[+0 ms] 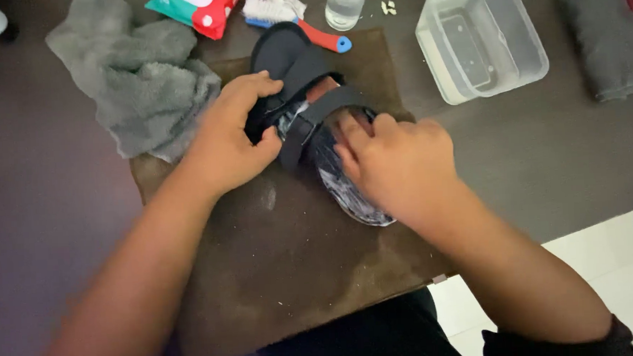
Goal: The person scrubs a black slide sandal with a brown sponge, creating foam, then wipes the sandal with a gray cloth. The sandal is turned over to clean the sole and straps. The person finishes by placing the sandal on the table.
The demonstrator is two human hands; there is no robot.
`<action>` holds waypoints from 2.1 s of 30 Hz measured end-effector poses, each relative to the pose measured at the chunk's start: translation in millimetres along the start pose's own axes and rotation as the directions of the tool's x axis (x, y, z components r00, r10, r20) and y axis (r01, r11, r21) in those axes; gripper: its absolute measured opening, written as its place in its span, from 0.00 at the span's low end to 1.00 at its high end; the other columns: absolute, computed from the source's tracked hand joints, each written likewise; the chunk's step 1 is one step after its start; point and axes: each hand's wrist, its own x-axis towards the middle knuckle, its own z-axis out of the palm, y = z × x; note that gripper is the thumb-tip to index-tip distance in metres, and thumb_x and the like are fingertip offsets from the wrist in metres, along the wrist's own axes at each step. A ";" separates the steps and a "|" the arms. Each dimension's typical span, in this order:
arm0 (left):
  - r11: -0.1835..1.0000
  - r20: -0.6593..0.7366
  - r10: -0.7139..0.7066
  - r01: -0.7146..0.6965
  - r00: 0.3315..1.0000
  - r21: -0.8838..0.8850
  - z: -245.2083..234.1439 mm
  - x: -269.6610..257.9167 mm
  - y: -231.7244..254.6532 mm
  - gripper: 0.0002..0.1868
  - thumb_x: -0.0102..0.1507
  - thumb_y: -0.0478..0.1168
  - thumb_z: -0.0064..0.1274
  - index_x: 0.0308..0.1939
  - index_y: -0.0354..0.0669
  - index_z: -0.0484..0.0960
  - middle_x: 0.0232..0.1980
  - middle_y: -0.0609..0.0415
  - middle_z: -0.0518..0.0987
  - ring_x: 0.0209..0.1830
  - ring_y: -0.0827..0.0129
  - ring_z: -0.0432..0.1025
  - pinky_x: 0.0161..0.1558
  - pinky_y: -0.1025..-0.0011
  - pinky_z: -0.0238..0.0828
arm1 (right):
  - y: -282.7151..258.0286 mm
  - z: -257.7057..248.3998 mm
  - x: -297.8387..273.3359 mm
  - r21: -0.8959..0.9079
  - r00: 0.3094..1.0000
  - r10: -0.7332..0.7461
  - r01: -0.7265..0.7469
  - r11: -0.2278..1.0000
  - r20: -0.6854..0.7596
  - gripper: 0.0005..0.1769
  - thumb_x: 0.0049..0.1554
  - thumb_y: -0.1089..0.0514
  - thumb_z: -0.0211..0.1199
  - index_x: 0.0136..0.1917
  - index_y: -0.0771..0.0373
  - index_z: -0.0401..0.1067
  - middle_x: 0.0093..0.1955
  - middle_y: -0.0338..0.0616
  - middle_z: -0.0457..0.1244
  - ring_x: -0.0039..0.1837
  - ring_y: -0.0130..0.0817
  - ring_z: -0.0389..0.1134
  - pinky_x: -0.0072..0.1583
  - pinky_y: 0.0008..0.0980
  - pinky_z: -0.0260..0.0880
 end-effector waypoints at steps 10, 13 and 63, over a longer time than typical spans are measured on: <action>0.999 0.015 -0.015 0.016 1.000 -0.037 0.2 1.3 -4.0 0.29 0.57 0.32 0.50 0.65 0.40 0.73 0.69 0.43 0.72 0.76 0.54 0.62 0.73 0.57 0.58 | 3.1 -19.1 -25.3 -0.035 0.993 0.032 -0.028 0.999 0.111 0.29 0.62 0.32 0.57 0.74 0.33 0.71 0.30 0.31 0.56 0.22 0.40 0.55 0.25 0.38 0.53; 1.000 -0.012 0.005 -0.005 1.000 -0.009 1.6 1.1 -7.0 0.30 0.57 0.33 0.50 0.66 0.41 0.73 0.69 0.41 0.72 0.75 0.53 0.64 0.72 0.57 0.59 | -1.1 0.7 5.0 -0.033 0.999 0.016 -0.015 0.999 0.049 0.19 0.60 0.32 0.63 0.58 0.39 0.77 0.31 0.32 0.60 0.25 0.38 0.63 0.25 0.39 0.60; 0.999 0.003 0.027 -0.027 1.000 0.027 -1.3 0.6 -7.1 0.31 0.57 0.34 0.51 0.66 0.42 0.73 0.69 0.41 0.72 0.75 0.54 0.63 0.69 0.57 0.60 | 19.9 -36.6 -52.3 0.075 0.959 -0.130 0.115 0.991 0.253 0.35 0.63 0.31 0.57 0.80 0.36 0.62 0.35 0.28 0.59 0.27 0.33 0.60 0.26 0.35 0.57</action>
